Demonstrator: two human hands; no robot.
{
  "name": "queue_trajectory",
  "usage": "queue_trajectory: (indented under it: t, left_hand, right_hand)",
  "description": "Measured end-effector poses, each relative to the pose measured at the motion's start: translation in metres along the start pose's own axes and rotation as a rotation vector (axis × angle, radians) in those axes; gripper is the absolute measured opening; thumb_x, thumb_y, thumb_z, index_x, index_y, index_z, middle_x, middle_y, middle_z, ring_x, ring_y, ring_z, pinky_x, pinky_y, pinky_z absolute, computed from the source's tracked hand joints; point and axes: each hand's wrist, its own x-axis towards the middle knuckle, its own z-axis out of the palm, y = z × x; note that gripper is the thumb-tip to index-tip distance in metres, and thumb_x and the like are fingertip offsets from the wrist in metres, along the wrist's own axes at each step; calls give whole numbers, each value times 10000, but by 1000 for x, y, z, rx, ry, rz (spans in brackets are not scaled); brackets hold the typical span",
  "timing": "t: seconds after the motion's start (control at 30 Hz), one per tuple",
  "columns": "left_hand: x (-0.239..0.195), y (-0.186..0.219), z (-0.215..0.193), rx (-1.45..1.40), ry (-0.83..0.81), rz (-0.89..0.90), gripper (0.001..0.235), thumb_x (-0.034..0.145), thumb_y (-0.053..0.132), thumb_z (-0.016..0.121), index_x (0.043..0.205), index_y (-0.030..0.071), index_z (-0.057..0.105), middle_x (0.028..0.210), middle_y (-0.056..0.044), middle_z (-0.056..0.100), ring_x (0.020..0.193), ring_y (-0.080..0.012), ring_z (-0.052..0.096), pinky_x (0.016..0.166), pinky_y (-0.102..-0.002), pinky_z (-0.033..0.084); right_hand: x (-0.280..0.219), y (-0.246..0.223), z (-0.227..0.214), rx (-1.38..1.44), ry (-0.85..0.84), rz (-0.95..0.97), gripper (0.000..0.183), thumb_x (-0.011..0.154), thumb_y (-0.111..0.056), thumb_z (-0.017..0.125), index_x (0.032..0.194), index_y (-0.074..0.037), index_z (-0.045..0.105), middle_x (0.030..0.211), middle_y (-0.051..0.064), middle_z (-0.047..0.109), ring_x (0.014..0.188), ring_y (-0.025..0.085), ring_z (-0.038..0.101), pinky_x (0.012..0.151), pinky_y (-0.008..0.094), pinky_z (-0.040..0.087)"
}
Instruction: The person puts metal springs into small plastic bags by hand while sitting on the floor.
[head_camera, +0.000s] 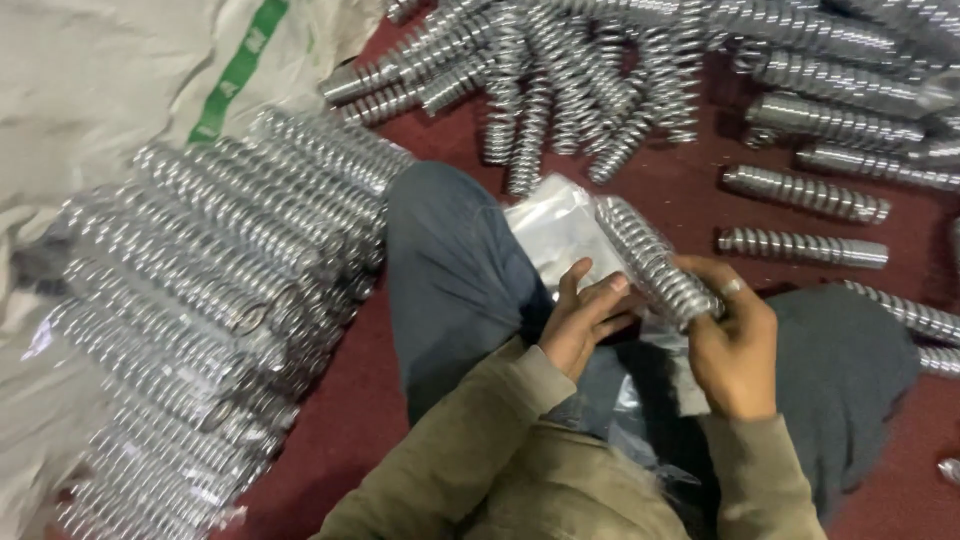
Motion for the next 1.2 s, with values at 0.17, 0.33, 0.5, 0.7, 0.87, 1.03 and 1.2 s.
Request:
queue_trajectory:
  t: [0.17,0.33,0.5,0.7,0.87,1.03,1.2]
  left_hand:
    - [-52,70,-33,-13,-108,680,749,949,-31,636,1571,155,261,1606,-246,394,1095,-391,655,857,-499,593]
    - [-139,160,-117,652,551,1108,677,793,-36,654,1418,-28,395,959,-89,658,806,-216,672,756,-355,608]
    - [-171,230,-161,1008,1048,670,1018,871,35,632,1596,58,-83,1739,-251,-8,1618,-400,6,1297,-540,11]
    - [-153,206,-152,1564,1170,929,719,1141,528,444,1679,108,218,1750,-140,156,1653,-376,158,1328,-638,101]
    - [-157,211,-179,2385,994,1232,581,1230,597,631,1327,54,814,1466,-160,765,1404,-366,595,1115,-495,350]
    - [-160,221,-184,2280,649,1220,591,1045,487,976,1231,-37,774,1395,-240,766,1283,-397,718,1070,-459,603]
    - [-112,169,-61,1797,493,1385,258,1107,188,606,1046,-48,690,1005,-191,722,914,-382,692,763,-469,450]
  right_hand:
    - [-18,-21,-12,122,-490,-177,369,919,-112,629,1287,-93,659,1436,136,626,1375,277,571,1160,431,463]
    - [87,75,-46,-459,-255,-90,402,963,67,582,1335,-53,678,1360,167,689,1141,335,690,990,483,551]
    - [173,250,-87,-1376,-444,-210,881,782,-662,631,1556,-284,448,1523,65,571,1411,323,542,1129,506,414]
    - [150,216,-72,-1373,-215,-423,513,883,-578,623,1283,-259,657,1251,8,698,1151,295,725,961,449,581]
    - [115,95,-106,-719,65,-292,487,953,-284,778,1350,-68,596,1189,196,697,1017,377,669,793,513,525]
    - [79,35,-86,-197,56,-299,305,1010,4,760,1262,-33,591,1221,151,665,1075,247,642,865,344,540]
    - [63,38,-36,-469,-64,-361,512,887,-215,861,1331,-73,652,1071,142,731,810,225,713,740,358,602]
